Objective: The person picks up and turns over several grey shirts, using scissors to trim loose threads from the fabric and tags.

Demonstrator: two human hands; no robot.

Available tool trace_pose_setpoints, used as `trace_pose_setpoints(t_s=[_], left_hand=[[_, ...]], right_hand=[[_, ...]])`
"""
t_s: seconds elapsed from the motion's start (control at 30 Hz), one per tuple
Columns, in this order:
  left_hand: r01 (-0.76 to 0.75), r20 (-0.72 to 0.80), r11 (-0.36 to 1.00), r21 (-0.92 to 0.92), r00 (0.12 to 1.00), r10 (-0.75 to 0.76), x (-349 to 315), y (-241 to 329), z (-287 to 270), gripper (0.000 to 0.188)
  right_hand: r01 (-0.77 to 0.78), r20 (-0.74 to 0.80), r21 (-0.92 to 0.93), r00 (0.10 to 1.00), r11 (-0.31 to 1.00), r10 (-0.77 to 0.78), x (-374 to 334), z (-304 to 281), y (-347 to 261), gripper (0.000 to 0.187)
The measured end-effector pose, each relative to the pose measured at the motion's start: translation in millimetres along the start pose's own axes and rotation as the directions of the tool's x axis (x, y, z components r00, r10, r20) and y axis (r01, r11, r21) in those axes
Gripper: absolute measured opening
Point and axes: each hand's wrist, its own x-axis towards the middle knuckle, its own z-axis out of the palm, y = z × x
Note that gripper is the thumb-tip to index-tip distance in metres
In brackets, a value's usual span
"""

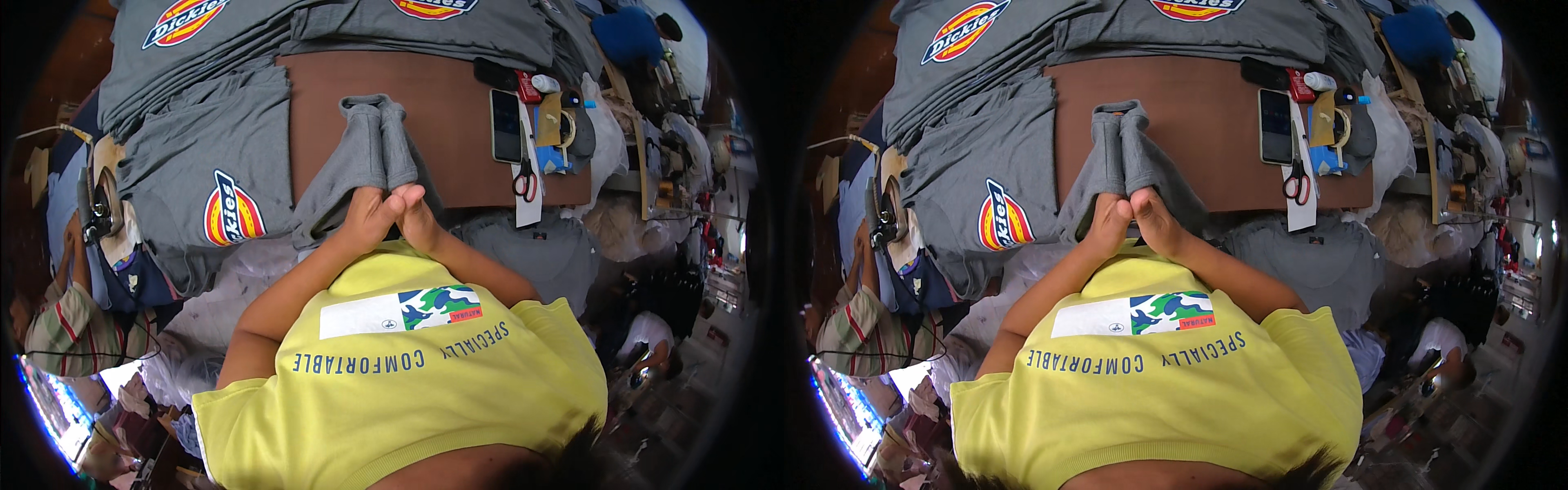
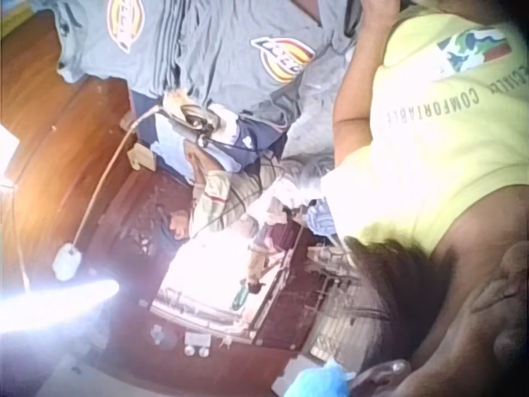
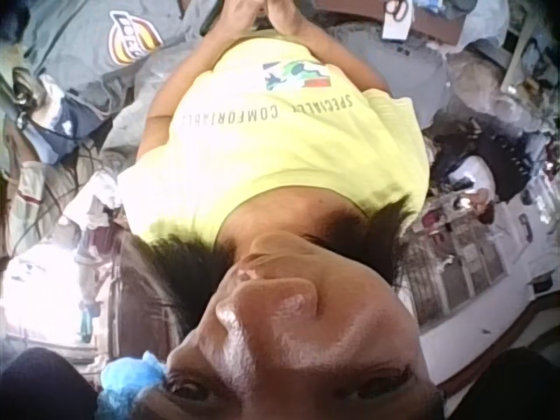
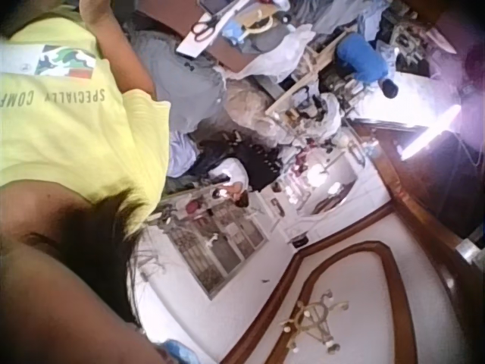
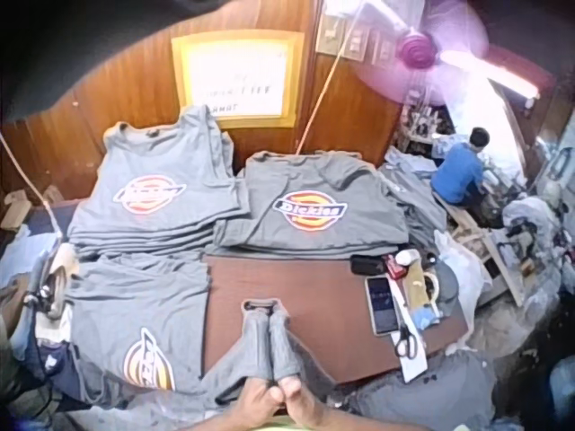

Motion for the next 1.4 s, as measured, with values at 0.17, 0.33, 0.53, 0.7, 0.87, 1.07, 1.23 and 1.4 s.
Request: trace_pose_setpoints(t_s=[0.17, 0.33, 0.53, 0.7, 0.87, 1.07, 1.23, 1.4], left_hand=[[-0.035, 0.017, 0.997, -0.071, 0.999, 0.036, -13, 2, 11, 0.079], [-0.132, -0.079, 0.988, 0.08, 0.987, 0.138, -19, 9, 29, 0.085], [-0.1, 0.052, 0.995, -0.002, 0.994, 0.1, -30, -4, 16, 0.086], [-0.125, 0.029, 0.992, -0.008, 0.992, 0.125, -32, 5, 24, 0.088], [-0.106, 0.031, 0.99, -0.097, 0.993, 0.11, -39, 6, 24, 0.094], [-0.14, 0.08, 0.981, -0.135, 0.985, 0.151, -49, -3, 22, 0.097], [-0.087, 0.02, 0.994, -0.073, 0.996, 0.088, -42, 13, 2, 0.08], [-0.142, -0.074, 0.941, -0.308, 0.989, 0.125, -83, 79, -129, 0.041]], right_hand=[[0.0, -0.107, 0.103, 0.994, 0.995, 0.011, -22, 6, 14, 0.071], [-0.02, -0.151, 0.27, 0.987, 0.963, 0.062, -35, 14, 19, 0.068], [0.003, -0.149, 0.253, 0.988, 0.967, 0.036, -37, 26, 0, 0.076], [0.019, -0.096, 0.149, 0.995, 0.989, -0.005, -42, 21, 9, 0.079], [0.065, -0.063, 0.118, 0.996, 0.991, -0.058, -45, 22, 16, 0.081], [0.213, 0.023, -0.002, 0.977, 0.977, -0.213, -39, 30, -6, 0.087], [0.109, -0.079, 0.088, 0.992, 0.99, -0.102, -49, -4, -3, 0.088], [0.31, -0.38, 0.521, 0.919, 0.795, -0.109, -118, -161, -49, 0.092]])
